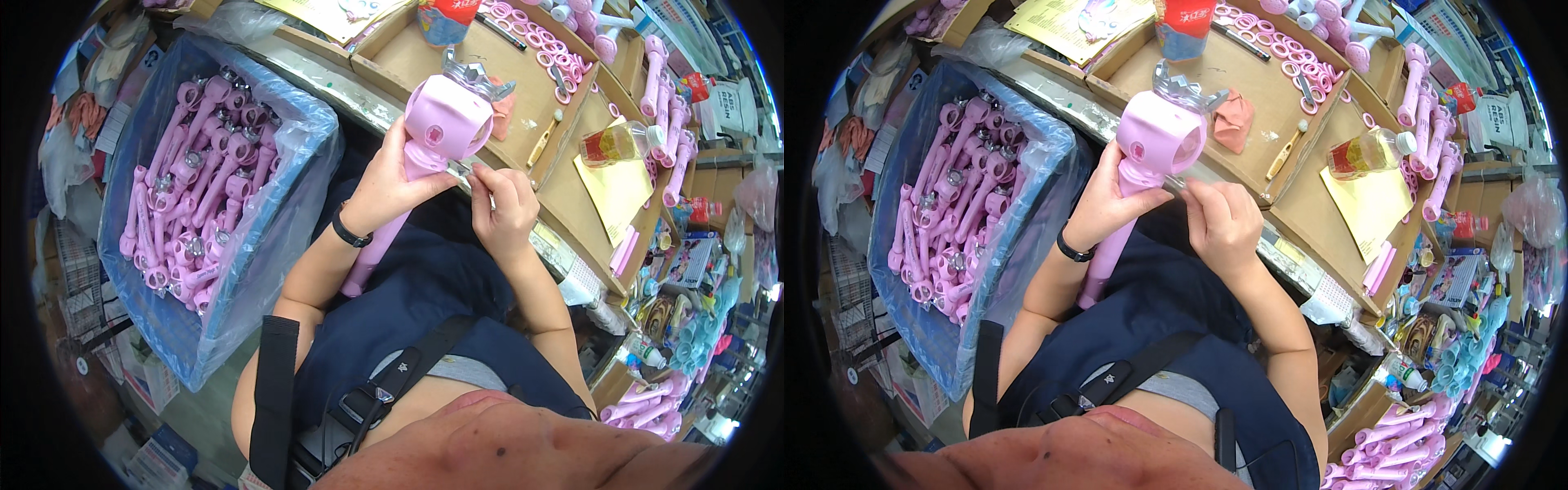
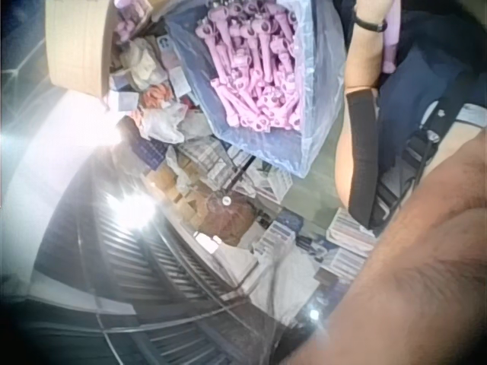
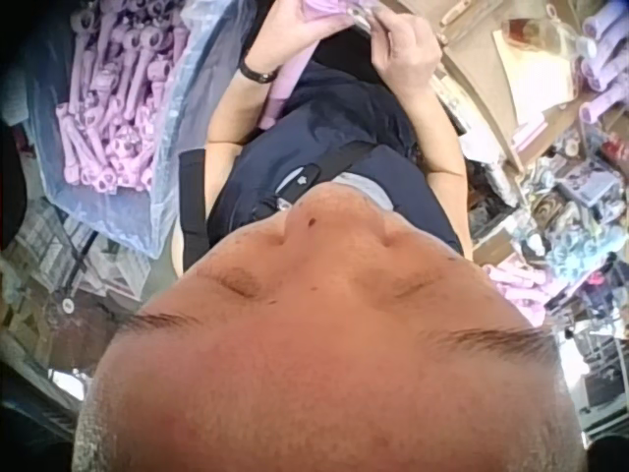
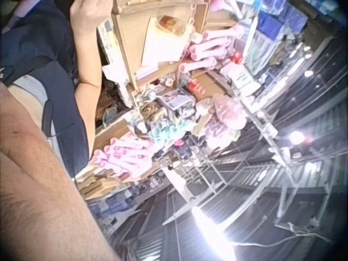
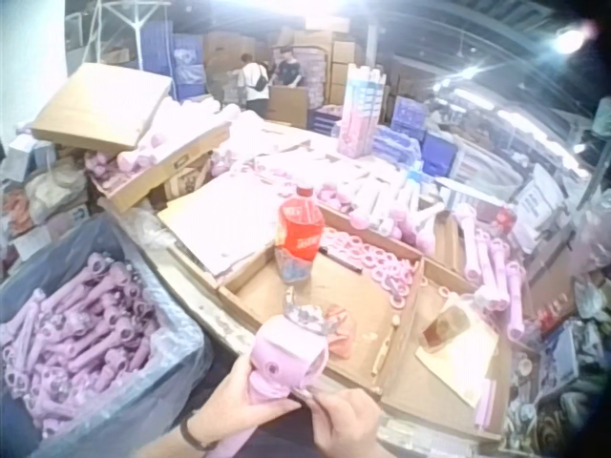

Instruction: The person assembles pink plastic wands by inserting small metal pieces into the top, wiping the wand with a cloth, and testing the light function. The person handles multiple wands one at a time, using a small metal tool and a cloth.

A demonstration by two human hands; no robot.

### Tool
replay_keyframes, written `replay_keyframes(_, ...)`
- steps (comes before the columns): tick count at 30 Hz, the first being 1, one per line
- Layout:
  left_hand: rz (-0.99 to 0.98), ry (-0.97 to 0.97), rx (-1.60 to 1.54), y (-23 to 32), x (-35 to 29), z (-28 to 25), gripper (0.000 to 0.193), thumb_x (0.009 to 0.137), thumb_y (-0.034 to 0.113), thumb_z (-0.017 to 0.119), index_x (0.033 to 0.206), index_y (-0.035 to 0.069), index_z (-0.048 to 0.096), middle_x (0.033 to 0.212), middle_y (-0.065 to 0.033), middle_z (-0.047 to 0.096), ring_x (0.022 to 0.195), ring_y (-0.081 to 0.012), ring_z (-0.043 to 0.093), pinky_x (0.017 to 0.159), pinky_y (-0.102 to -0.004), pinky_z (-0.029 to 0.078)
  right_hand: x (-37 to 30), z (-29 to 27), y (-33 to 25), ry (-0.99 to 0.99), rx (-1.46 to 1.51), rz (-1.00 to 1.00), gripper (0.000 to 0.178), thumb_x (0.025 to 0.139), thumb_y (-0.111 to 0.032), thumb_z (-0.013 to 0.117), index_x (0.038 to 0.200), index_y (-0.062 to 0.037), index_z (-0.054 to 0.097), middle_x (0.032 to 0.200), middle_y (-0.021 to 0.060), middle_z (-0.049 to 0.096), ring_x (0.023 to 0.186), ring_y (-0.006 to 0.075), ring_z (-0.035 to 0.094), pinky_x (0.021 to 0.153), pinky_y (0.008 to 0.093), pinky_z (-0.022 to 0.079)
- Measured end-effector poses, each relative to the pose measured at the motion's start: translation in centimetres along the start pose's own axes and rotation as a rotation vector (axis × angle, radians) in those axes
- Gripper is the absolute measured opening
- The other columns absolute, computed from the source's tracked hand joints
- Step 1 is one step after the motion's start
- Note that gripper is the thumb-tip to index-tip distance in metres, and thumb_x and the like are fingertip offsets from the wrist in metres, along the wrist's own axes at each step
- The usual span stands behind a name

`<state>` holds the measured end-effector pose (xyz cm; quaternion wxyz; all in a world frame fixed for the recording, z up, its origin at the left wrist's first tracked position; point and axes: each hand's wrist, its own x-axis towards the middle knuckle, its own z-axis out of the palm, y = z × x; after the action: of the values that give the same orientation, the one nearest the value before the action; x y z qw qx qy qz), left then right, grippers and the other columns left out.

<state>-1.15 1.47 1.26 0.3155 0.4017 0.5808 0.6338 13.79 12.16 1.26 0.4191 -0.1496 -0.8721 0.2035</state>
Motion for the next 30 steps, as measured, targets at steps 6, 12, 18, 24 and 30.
replay_keyframes(6, 0.069, 0.056, 0.136, 0.1, -0.4, 0.2, 0.082, 0.07, 0.018, 0.08, 0.133, -0.002, 0.031, 0.114, -0.0156, 0.055, 0.105, -0.0219, 0.056, 0.089, -0.0328, 0.045, 0.1, -0.6, 0.8, -0.323, 0.781, 0.979, 0.017, 0.091, -0.016, 0.06, 0.091, 0.0013, 0.06, 0.076, -0.0042, 0.056, 0.065, 0.0075, 0.05, 0.058, 0.0223, 0.042)
replay_keyframes(12, 0.029, 0.008, 0.042, 0.1, -0.2, -0.1, 0.078, 0.074, 0.019, 0.078, 0.132, -0.002, 0.032, 0.118, -0.0131, 0.053, 0.103, -0.0195, 0.056, 0.088, -0.0321, 0.046, 0.0, -0.6, 0.1, -0.214, 0.178, 0.226, 0.009, 0.084, -0.007, 0.061, 0.089, -0.0003, 0.058, 0.078, 0.0124, 0.055, 0.059, 0.0224, 0.054, 0.054, 0.0294, 0.045)
replay_keyframes(18, -0.248, 0.012, -0.367, -0.1, -0.2, -0.7, 0.056, 0.087, 0.028, 0.066, 0.125, -0.002, 0.038, 0.11, -0.0094, 0.054, 0.09, -0.0101, 0.056, 0.074, -0.0236, 0.049, 0.2, 0.3, -0.6, -0.011, -0.036, -0.048, 0.018, 0.074, -0.003, 0.068, 0.09, -0.0036, 0.06, 0.072, 0.0086, 0.054, 0.059, 0.0244, 0.053, 0.05, 0.0347, 0.043)
replay_keyframes(24, -0.225, 0.016, -0.419, 0.0, -0.1, -1.0, 0.049, 0.089, 0.029, 0.063, 0.12, -0.001, 0.041, 0.105, -0.0087, 0.055, 0.09, -0.0088, 0.055, 0.074, -0.0224, 0.048, -0.7, 0.7, -1.2, 0.026, -0.092, 0.002, 0.017, 0.074, -0.004, 0.07, 0.089, -0.0032, 0.062, 0.071, 0.008, 0.054, 0.059, 0.0227, 0.052, 0.05, 0.0331, 0.042)
replay_keyframes(30, -0.126, 0.05, -0.325, -0.3, -0.2, -0.8, 0.051, 0.089, 0.027, 0.064, 0.122, -0.002, 0.039, 0.107, -0.0101, 0.055, 0.095, -0.0099, 0.054, 0.079, -0.0232, 0.047, 0.2, -0.4, -0.2, -0.238, 0.733, 0.787, 0.012, 0.088, -0.01, 0.061, 0.091, 0.001, 0.061, 0.079, 0.0046, 0.059, 0.071, 0.0077, 0.053, 0.066, 0.0204, 0.042)
